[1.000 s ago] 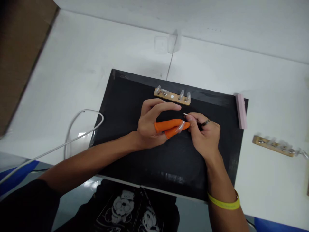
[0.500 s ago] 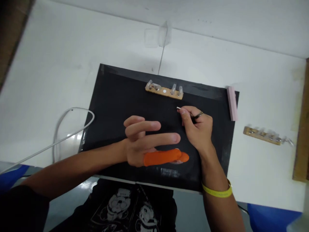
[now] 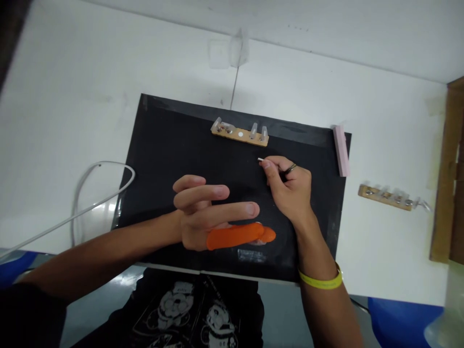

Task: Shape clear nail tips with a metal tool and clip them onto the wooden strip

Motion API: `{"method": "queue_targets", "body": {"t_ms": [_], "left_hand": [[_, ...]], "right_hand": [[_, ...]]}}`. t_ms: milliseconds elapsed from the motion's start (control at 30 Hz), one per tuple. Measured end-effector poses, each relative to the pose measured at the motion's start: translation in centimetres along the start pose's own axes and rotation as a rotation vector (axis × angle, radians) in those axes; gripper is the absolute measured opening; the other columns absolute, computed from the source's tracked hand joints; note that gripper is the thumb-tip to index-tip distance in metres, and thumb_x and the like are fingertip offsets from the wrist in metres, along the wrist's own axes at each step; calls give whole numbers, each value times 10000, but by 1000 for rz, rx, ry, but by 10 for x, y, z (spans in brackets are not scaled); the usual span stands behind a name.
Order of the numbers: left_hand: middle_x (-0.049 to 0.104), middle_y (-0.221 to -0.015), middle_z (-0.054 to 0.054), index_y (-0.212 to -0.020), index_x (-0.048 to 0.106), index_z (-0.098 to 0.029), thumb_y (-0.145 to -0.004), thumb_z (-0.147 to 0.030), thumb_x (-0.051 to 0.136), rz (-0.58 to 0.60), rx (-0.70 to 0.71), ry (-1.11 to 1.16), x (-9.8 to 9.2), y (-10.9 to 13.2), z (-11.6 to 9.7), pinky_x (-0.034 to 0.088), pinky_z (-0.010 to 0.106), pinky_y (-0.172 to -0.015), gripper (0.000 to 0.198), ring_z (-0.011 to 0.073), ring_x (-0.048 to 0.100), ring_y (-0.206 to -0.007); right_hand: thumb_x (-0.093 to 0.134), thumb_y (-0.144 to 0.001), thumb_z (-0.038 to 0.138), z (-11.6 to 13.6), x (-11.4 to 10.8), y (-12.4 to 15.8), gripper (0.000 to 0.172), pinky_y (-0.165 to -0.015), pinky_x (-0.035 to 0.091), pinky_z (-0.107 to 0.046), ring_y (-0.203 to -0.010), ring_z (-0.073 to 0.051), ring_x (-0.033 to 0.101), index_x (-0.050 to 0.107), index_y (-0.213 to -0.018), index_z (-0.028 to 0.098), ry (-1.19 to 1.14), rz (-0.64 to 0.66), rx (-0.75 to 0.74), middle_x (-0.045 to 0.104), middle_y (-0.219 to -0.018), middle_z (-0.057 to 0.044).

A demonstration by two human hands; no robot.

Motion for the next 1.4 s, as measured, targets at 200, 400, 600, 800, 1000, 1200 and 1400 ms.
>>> {"method": "queue_targets", "body": {"t_ms": [200, 400, 600, 800, 1000, 1200, 1400], "left_hand": [[718, -1002, -199, -851, 643, -349, -845, -547, 685, -157, 291, 31, -22, -19, -27, 351, 296, -975, 203, 112, 561, -932], [734, -1134, -73, -1033, 691, -340, -919, -520, 602, 295, 63, 180, 13, -19, -14, 282, 398, -907, 230, 183, 589, -1129], [652, -1317, -15, -860, 775, -315, -836, -416, 746, 600, -167, 291, 50, -1, -7, 251, 430, -964, 108, 256, 438, -1361], [639, -1331, 41, -1077, 730, -294, -781, -390, 800, 655, -255, 413, 61, 6, -12, 258, 482, -997, 318, 270, 433, -1363], [719, -1181, -42, -1224, 640, -351, -797, -424, 781, 661, -324, 437, 38, 5, -33, 268, 439, -1046, 455, 195, 446, -1347], [636, -1331, -47, -947, 769, -318, -925, -460, 620, 504, -75, 47, 6, 17, -42, 263, 454, -957, 207, 238, 492, -1271], [667, -1264, -4, -892, 772, -269, -969, -458, 546, 524, -151, -89, 9, 34, 5, 258, 484, -944, 304, 254, 495, -1225]], "right_hand": [[625, -908, 395, -2, -1, 1, 209, -514, 395, -240, -498, -95, 485, 723, -858, 217, -96, -21, 30, 547, -556, 49], [617, -887, 495, -2, -14, 3, 286, -468, 381, -247, -488, -99, 452, 645, -833, 216, -349, -192, 70, 532, -612, 40], [589, -893, 525, 4, -24, 5, 310, -453, 355, -233, -516, -91, 433, 555, -836, 222, -448, -358, 50, 494, -686, 43], [628, -907, 468, -5, -9, 3, 320, -517, 419, -220, -567, -82, 503, 641, -877, 150, -323, -312, 40, 581, -715, 18], [558, -967, 433, -23, -26, 1, 306, -452, 387, -182, -483, -50, 423, 585, -892, 137, -326, -365, 35, 498, -660, 58], [552, -970, 435, -24, -24, 8, 307, -438, 379, -174, -483, -47, 421, 590, -915, 135, -386, -302, 74, 495, -667, 56], [581, -960, 394, -24, -17, 10, 264, -423, 365, -160, -489, -44, 432, 601, -944, 131, -392, -234, 106, 514, -683, 51]]}}
Point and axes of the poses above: each hand's wrist, its own y-axis away from the middle knuckle, its own x-axis out of the palm, z = x × y, the point moved 10 cm from there along -y, towards the middle knuckle
